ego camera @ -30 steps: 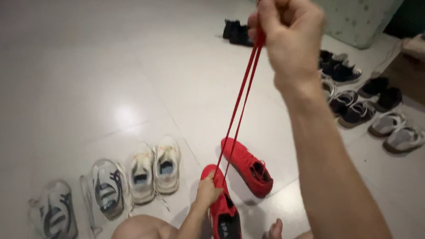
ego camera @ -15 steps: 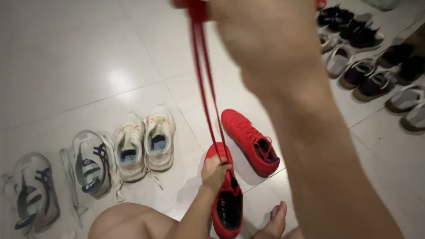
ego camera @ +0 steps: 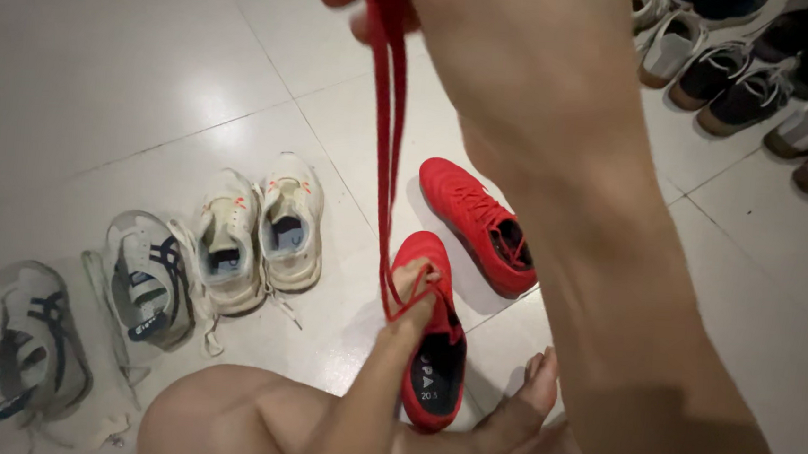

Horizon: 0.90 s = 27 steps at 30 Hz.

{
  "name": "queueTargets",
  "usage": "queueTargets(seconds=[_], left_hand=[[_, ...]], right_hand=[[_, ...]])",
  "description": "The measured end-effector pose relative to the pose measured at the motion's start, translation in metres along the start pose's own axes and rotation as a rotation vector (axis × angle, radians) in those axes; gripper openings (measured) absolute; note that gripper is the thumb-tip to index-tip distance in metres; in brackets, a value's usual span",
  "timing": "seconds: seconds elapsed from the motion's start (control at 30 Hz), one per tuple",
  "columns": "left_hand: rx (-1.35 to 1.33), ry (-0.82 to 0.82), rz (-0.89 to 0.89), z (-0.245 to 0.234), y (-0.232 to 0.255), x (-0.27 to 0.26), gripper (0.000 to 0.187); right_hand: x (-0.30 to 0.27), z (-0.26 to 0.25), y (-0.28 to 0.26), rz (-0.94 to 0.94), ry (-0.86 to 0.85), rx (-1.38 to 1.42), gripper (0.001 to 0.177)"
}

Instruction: The person removes the laces from a red sneaker, then re-laces it by threading the laces through the eyelets and tying them. The person repeats this process on the second red sneaker.

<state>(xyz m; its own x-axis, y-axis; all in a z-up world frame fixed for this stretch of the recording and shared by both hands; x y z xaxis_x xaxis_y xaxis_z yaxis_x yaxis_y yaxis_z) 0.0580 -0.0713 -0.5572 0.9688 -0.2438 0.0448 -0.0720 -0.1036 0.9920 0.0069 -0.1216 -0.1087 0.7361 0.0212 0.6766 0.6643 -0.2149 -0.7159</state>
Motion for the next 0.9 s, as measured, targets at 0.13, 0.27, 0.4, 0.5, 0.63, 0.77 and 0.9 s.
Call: queueTargets(seconds=[0.13,0.27,0.4,0.5,0.63,0.77,0.9], left_hand=[[0.065,-0.169,0.041,-0.029,0.033,0.004,0.019],[0.262,-0.401,0.128,-0.063,0.062,0.004,0.024],[0.603,-0.563,0.257,-0.055,0.071,0.007,0.033],[0.754,-0.729,-0.061,-0.038,0.045,0.01,0.026],[0.655,-0.654,0.071,-0.036,0.033,0.01,0.027],[0.472,-0.256,-0.133,-0.057,0.017,0.011,0.027],[0.43,0.275,0.111,-0.063,0.025,0.005,0.039]], right_hand=[[-0.045,-0.026,0.009,0.145,0.004,-0.021,0.016],[-0.089,-0.052,0.058,0.345,-0.001,-0.079,0.011],[-0.144,-0.049,0.136,0.676,-0.379,-0.292,0.01],[-0.196,-0.042,0.198,0.911,-0.852,-0.485,0.016],[-0.235,-0.044,0.259,0.78,-0.789,-0.628,0.019],[-0.248,-0.04,0.303,0.854,-0.461,-0.758,0.02],[-0.258,-0.013,0.318,0.921,-0.27,-0.742,0.028]])
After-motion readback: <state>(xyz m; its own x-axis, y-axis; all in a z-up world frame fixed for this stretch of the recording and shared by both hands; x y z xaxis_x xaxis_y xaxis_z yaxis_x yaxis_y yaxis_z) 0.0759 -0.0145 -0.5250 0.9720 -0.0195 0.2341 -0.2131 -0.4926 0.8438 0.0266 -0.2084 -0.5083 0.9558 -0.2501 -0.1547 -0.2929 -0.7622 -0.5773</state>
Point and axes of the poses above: each hand's wrist, its own x-axis towards the middle knuckle, its own z-axis out of the palm, y = z × x, the point moved 5 cm from there along x, towards the middle knuckle, and after that the axes turned 4 degrees about -x, right-handed, at the moved point
